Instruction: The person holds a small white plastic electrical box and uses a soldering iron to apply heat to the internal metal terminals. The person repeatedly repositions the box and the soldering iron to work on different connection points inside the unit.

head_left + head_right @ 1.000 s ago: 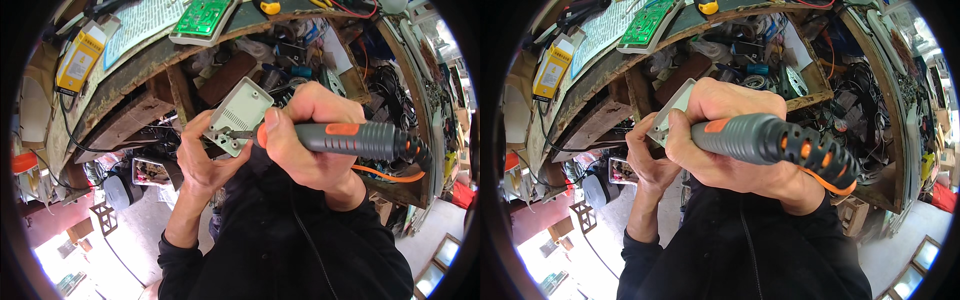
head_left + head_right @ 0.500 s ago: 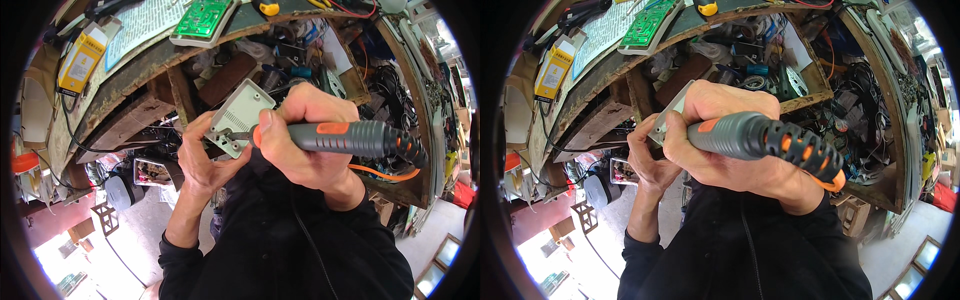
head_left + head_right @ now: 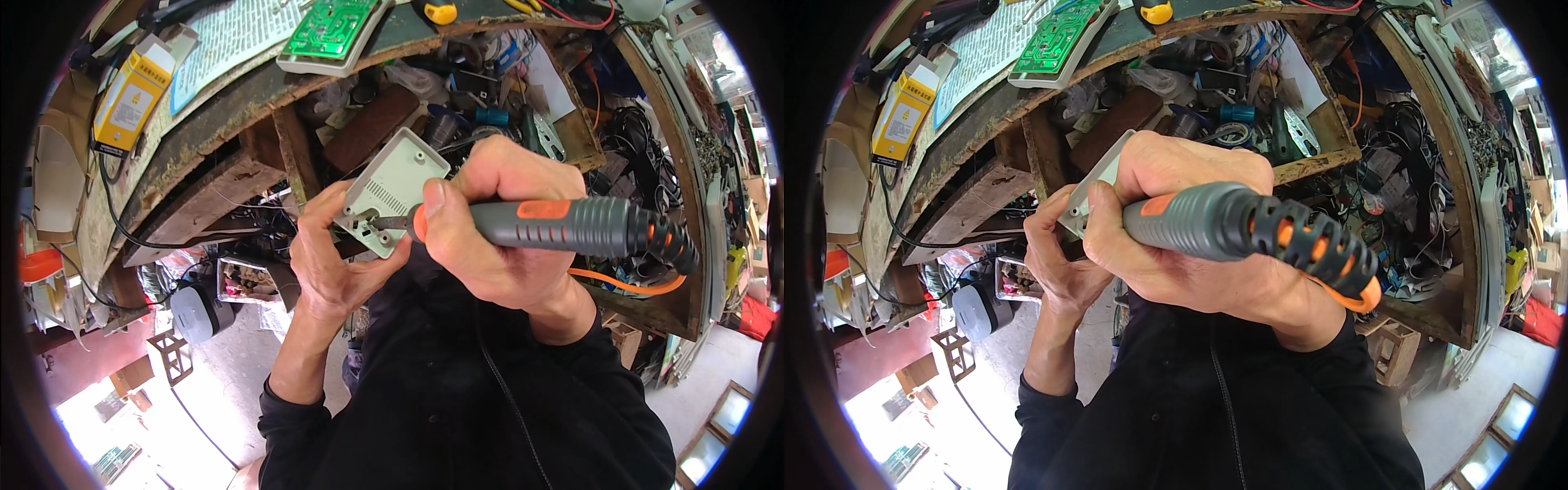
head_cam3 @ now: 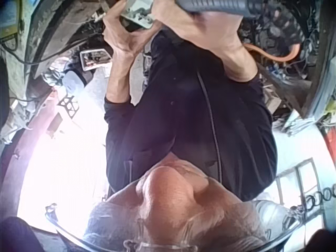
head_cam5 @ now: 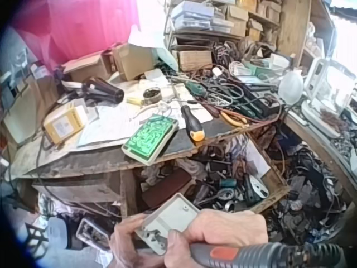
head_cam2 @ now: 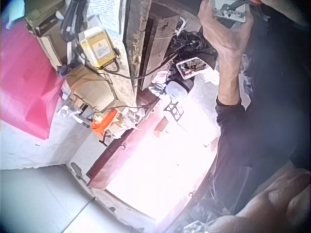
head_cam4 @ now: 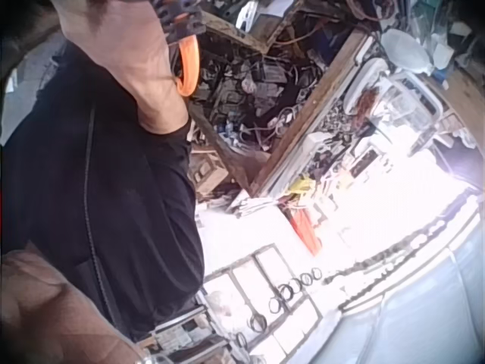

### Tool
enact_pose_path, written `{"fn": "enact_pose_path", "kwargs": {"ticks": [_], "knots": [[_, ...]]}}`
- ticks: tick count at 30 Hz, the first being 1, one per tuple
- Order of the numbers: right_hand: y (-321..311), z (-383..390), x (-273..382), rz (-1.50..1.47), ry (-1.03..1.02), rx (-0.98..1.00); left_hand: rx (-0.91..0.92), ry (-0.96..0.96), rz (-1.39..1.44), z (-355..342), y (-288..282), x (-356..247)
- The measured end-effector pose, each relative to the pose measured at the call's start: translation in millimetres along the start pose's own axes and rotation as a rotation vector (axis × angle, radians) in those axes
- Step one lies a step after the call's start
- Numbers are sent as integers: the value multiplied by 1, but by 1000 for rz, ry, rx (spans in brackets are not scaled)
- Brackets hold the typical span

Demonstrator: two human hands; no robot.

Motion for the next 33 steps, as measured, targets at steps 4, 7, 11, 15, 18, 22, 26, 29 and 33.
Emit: {"fn": "enact_pose_path", "kwargs": {"ticks": [4,7,11,15,18,22,26,29,33], "knots": [[0,-1,1,2,2,3,1,-5,5,0,0,0],[1,1,-1,-9,0,-10,-1,7,4,0,0,0],[1,1,0,-16,13,-2,1,13,10,1,0,1],[0,0,0,-6,-5,12,6,9,7,1,0,1],[-1,1,-1,-19,3,0,-6,16,10,1,0,2],[-2,3,-3,-61,76,-28,-17,18,8,-1,0,-1],[0,2,-2,-44,38,-22,-8,15,3,0,0,0],[1,1,-2,-43,27,-9,-11,21,-1,-1,0,0],[1,0,-2,-35,21,0,-11,24,-1,-2,-1,-2]]}}
Point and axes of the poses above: each hand's wrist, its own z-axis away from the middle knuckle, its own y-axis out of the palm, x = y × z, the point moved 5 cm from there along -z, towards the middle knuckle, and after that the axes turned 1 degree about -x, right-handed, at the moved point
